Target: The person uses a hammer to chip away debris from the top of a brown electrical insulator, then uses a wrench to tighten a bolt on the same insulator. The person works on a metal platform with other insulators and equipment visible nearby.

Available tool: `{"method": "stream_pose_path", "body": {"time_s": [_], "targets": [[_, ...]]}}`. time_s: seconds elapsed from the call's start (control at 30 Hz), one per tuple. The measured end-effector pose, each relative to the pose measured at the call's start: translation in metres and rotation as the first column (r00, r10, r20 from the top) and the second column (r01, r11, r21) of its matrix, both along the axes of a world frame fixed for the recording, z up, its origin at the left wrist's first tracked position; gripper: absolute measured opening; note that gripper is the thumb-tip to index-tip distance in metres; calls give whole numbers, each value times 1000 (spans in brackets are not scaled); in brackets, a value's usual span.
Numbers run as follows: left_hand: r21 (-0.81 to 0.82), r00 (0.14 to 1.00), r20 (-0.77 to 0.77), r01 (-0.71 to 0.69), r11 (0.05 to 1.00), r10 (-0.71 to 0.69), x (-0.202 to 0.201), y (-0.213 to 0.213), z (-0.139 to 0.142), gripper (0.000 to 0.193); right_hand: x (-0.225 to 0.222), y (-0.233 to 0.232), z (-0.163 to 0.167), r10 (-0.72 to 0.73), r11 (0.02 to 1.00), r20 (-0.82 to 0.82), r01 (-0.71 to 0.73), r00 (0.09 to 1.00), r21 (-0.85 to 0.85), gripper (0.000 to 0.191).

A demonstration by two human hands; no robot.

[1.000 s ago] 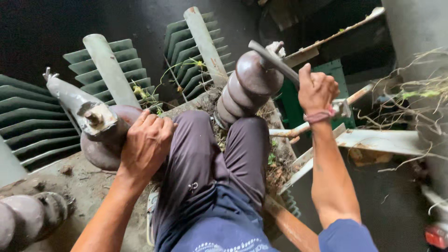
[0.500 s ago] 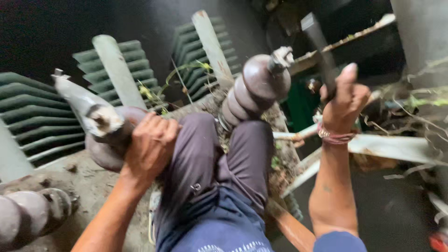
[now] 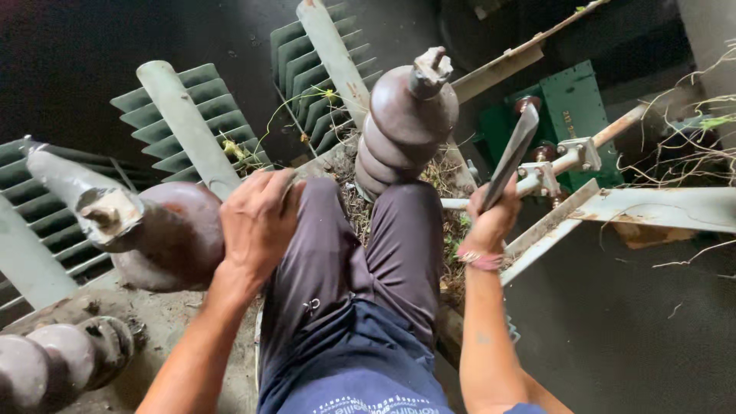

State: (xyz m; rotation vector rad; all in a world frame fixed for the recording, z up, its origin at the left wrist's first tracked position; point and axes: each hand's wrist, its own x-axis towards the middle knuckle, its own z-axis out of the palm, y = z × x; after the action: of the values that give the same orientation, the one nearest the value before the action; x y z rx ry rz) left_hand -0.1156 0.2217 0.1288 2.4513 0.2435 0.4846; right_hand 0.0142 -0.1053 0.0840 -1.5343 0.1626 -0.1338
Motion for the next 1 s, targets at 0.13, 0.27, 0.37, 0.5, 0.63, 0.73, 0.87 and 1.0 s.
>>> {"method": "stream_pose_path", "body": {"time_s": [0.13, 0.27, 0.37, 0.5, 0.63, 0.73, 0.87, 1.0], "targets": [[-204, 970, 242, 21, 979, 30, 93, -74, -14, 52, -42, 2, -33, -25, 975, -187, 65, 982, 211, 50], [-449, 916, 370, 27, 893, 158, 179, -135, -10, 73, -72, 3, -60, 5, 986, -298, 46, 955, 163, 57], [-751, 908, 177, -124, 649, 379, 213, -150, -8, 75, -84, 3, -72, 12, 982, -315, 49, 949, 185, 59], [-669, 929, 312, 65, 740, 200, 232, -145, -23, 65, -88, 2, -75, 42, 989, -323, 6, 945, 146, 55], [-673, 941, 334, 282, 684, -59, 259, -124, -47, 55, -79, -1, -63, 57, 993, -262, -28, 963, 113, 56], [-669, 901, 382, 422, 612, -204, 267, -111, -54, 52, -64, -5, -43, 73, 990, -234, -42, 969, 134, 59], [-708, 848, 433, 530, 467, -306, 257, -101, -48, 72, -33, -11, -9, 204, 973, -88, -192, 975, 127, 66], [-443, 908, 366, 365, 819, -206, 220, -98, -36, 73, 13, -19, 37, 459, 886, 182, -434, 870, -160, 76]]}}
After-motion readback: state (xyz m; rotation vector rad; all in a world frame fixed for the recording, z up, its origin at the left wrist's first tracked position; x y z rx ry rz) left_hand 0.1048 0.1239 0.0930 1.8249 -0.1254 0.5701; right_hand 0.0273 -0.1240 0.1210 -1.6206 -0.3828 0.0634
